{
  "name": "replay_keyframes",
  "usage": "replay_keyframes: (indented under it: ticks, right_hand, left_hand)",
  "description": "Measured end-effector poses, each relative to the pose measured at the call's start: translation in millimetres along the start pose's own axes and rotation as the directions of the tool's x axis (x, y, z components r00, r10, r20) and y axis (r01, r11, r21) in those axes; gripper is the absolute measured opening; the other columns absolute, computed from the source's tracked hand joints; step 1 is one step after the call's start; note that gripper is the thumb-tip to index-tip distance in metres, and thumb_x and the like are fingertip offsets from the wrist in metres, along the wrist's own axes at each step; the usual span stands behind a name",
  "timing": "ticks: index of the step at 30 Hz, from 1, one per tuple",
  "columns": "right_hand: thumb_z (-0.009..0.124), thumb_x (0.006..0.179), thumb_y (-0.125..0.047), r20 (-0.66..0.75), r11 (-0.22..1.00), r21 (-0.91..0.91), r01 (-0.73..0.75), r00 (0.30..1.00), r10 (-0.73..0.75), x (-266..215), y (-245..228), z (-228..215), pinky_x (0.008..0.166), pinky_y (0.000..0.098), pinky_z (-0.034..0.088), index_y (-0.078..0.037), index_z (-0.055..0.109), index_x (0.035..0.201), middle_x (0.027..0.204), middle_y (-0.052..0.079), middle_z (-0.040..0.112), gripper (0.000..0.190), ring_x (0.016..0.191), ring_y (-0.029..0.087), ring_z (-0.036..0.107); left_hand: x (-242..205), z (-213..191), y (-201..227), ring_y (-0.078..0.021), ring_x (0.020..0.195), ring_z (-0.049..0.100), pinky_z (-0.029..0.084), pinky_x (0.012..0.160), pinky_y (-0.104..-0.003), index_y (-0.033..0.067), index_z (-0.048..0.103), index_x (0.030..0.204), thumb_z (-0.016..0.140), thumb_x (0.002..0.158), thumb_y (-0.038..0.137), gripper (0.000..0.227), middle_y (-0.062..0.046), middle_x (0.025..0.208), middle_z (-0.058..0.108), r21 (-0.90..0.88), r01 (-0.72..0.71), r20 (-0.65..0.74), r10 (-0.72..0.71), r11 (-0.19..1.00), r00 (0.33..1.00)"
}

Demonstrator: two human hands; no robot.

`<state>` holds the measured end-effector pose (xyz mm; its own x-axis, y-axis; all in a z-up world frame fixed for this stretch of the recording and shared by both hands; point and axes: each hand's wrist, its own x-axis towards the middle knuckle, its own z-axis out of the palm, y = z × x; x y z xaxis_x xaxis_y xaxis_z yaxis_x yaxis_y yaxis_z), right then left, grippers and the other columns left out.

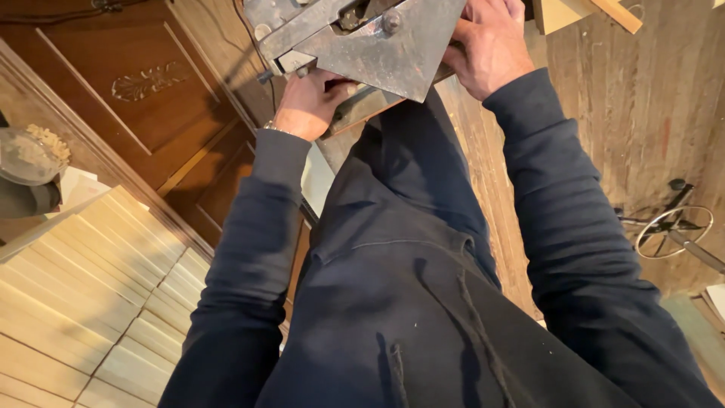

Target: The recorder is using a specialized framing joiner machine to assemble wooden frame pieces.

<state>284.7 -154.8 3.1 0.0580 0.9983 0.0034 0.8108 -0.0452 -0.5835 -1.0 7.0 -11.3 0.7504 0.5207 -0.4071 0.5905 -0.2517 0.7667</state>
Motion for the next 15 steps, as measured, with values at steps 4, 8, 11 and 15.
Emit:
replay_keyframes:
  ticks: [4, 8, 11, 15]
  right_hand:
    - [0.074, 0.097, -0.015, -0.003, 1.0, -0.022, 0.003, 1.0, -0.003, -0.4, 0.3, -0.5, 0.112, 0.0484, 0.033, -0.014, 0.075, 0.12, 0.123, 0.007, 0.063, 0.023, 0.129, 0.031, 0.052]
    - [0.074, 0.1, -0.016, -0.001, 1.0, -0.006, -0.007, 1.0, 0.007, -0.5, 0.3, -0.7, 0.112, 0.0485, 0.033, -0.013, 0.075, 0.121, 0.121, 0.008, 0.063, 0.022, 0.129, 0.032, 0.052]
    - [0.075, 0.1, -0.017, -0.001, 1.0, -0.016, -0.013, 1.0, 0.013, -1.9, 0.6, -0.7, 0.11, 0.0491, 0.033, -0.012, 0.075, 0.12, 0.12, 0.008, 0.063, 0.021, 0.13, 0.032, 0.052]
    - [0.073, 0.099, -0.017, -0.001, 1.0, -0.002, -0.018, 1.0, 0.018, -4.3, 2.6, 2.8, 0.11, 0.049, 0.034, -0.011, 0.075, 0.122, 0.121, 0.008, 0.064, 0.024, 0.126, 0.031, 0.053]
  left_hand:
    - [0.7, 0.4, 0.7, -0.0359, 0.098, 0.071, 0.055, 0.089, -0.042, 0.008, 0.077, 0.112, 0.073, 0.096, 0.023, 0.023, -0.016, 0.105, 0.077, -0.033, 0.004, 0.0, -0.004, 0.999, 1.0]
    - [0.9, 1.2, 1.2, -0.0361, 0.098, 0.071, 0.055, 0.087, -0.042, 0.008, 0.077, 0.113, 0.073, 0.095, 0.021, 0.022, -0.016, 0.106, 0.077, -0.033, -0.011, -0.014, 0.011, 0.999, 1.0]
    - [1.8, 2.4, 2.8, -0.0349, 0.097, 0.072, 0.056, 0.086, -0.041, 0.0081, 0.077, 0.113, 0.072, 0.094, 0.021, 0.023, -0.015, 0.106, 0.077, -0.068, 0.008, -0.008, -0.009, 0.998, 1.0]
    - [1.1, 1.0, 5.1, -0.0357, 0.096, 0.071, 0.055, 0.084, -0.042, 0.009, 0.079, 0.111, 0.073, 0.093, 0.022, 0.022, -0.015, 0.105, 0.077, -0.024, 0.002, -0.01, -0.002, 1.0, 1.0]
